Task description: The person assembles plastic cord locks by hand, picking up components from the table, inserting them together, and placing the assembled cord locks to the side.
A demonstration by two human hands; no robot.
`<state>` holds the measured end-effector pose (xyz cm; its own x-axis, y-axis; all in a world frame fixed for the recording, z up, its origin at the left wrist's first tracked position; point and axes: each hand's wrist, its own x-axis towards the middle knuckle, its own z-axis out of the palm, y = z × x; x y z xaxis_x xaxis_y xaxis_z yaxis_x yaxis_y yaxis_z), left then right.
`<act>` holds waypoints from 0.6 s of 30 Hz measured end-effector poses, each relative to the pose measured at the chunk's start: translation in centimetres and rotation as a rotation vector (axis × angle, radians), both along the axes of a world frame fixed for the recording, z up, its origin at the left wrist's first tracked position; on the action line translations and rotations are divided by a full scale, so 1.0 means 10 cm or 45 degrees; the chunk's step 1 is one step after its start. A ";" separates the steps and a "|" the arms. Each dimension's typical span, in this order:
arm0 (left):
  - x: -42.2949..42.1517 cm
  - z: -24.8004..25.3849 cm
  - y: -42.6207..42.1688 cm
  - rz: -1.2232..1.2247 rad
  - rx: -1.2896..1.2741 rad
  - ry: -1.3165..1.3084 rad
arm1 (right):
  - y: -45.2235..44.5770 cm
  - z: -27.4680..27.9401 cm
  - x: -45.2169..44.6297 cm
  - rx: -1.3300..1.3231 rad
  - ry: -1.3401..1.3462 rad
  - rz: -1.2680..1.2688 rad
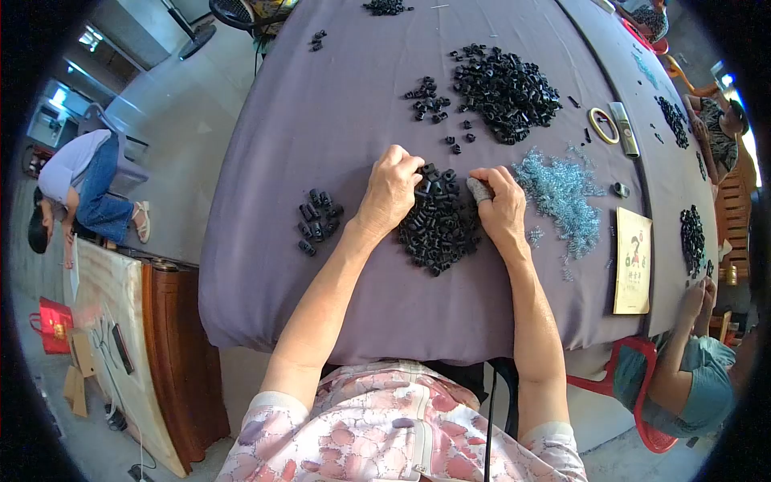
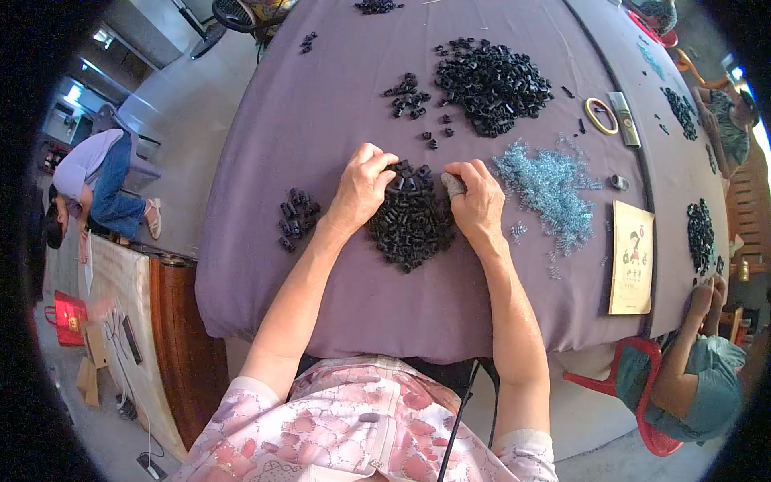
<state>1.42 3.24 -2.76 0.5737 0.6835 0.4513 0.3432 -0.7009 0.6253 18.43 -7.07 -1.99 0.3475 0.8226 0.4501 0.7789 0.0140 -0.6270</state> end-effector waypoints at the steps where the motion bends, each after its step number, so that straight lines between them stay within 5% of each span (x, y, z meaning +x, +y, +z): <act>1: -0.01 -0.01 -0.01 0.001 0.023 0.006 | 0.00 0.00 0.00 0.005 0.002 0.003; 18: -0.04 -0.03 0.01 0.097 0.015 -0.056 | 0.02 -0.02 0.02 -0.022 0.042 0.023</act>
<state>1.06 3.37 -3.03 0.4997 0.7187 0.4835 0.3678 -0.6814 0.6328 18.63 -6.91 -2.21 0.3468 0.8363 0.4246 0.7578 0.0169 -0.6523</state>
